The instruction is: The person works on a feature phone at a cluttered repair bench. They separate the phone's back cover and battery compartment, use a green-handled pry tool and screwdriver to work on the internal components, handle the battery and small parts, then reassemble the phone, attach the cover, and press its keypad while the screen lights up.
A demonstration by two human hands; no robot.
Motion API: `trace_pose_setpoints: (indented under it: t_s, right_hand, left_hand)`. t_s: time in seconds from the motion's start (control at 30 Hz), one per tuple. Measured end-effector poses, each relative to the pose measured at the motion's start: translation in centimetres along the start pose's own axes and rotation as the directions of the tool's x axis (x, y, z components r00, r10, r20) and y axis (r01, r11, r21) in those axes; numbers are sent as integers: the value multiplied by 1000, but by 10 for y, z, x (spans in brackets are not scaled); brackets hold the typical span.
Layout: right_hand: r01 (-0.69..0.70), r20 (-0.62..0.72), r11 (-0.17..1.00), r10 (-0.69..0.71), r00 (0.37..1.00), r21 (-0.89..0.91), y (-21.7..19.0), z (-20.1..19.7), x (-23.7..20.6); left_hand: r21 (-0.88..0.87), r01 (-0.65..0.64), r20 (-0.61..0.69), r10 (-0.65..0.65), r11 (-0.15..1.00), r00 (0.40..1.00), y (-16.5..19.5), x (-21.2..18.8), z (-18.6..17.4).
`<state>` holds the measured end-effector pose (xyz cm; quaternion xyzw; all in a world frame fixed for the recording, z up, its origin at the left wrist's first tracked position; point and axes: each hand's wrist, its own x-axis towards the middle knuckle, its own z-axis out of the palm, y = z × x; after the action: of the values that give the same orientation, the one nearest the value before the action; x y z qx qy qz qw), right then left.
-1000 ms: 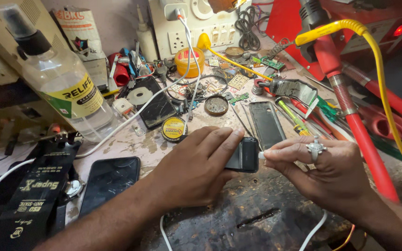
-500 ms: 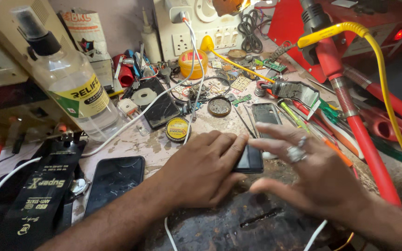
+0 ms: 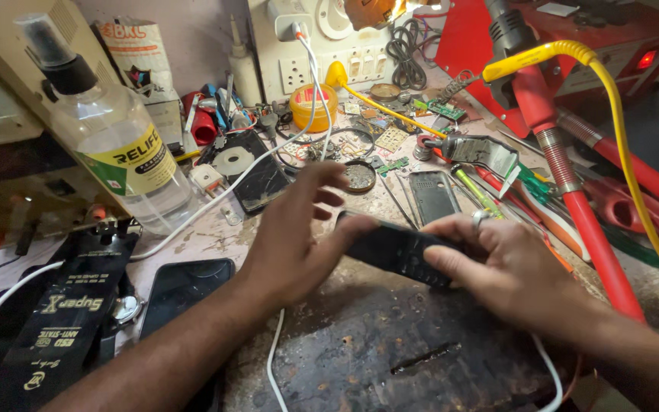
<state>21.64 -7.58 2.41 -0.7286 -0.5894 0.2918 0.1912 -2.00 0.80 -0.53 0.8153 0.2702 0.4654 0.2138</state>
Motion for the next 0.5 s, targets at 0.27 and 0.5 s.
trace_pose_setpoints:
  t_s: [0.27, 0.5]
  right_hand:
    - [63, 109, 570, -262, 959, 819, 4, 8, 26]
    - [116, 275, 691, -429, 861, 713, -11, 20, 61]
  left_hand:
    - [-451, 353, 250, -263, 820, 932, -15, -2, 11]
    - [-325, 378, 213, -323, 867, 922, -18, -2, 12]
